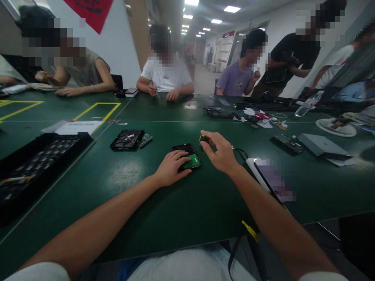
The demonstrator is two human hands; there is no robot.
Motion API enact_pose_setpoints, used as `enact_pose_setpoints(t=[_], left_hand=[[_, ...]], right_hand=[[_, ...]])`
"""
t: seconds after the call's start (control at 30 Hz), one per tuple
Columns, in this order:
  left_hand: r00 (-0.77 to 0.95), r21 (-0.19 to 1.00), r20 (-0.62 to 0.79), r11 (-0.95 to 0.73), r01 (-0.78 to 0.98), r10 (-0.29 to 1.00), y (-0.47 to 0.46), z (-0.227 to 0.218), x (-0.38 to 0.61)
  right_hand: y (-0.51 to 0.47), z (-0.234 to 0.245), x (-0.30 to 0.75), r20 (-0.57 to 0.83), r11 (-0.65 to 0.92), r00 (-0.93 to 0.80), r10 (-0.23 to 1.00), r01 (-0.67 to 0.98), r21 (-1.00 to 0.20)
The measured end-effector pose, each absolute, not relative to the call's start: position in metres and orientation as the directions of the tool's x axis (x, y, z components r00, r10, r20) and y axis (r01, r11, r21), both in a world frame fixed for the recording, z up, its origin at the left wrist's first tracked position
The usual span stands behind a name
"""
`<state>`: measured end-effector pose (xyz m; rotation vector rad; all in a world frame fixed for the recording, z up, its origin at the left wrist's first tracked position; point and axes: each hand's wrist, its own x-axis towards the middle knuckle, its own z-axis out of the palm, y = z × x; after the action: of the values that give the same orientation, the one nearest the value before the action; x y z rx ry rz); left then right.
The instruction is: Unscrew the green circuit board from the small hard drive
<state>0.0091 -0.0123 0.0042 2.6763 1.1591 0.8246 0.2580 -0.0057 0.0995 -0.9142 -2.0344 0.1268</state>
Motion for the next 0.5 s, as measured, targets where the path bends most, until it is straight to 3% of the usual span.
enact_pose_setpoints(t=[0.3, 0.5], left_hand=[[0.564, 0.311, 0.430, -0.702, 0.641, 0.705, -0.011, 0.003, 0.008], [0.568, 0.311, 0.425, -0.703, 0.640, 0.705, -0.012, 0.005, 0.008]], right_hand=[[0.011, 0.127, 0.266, 0.683, 0.773, -0.422, 0.596, 0.532, -0.345], [0.019, 0.123, 0.255, 0.701, 0.786, -0.406, 0.586, 0.495, -0.370]])
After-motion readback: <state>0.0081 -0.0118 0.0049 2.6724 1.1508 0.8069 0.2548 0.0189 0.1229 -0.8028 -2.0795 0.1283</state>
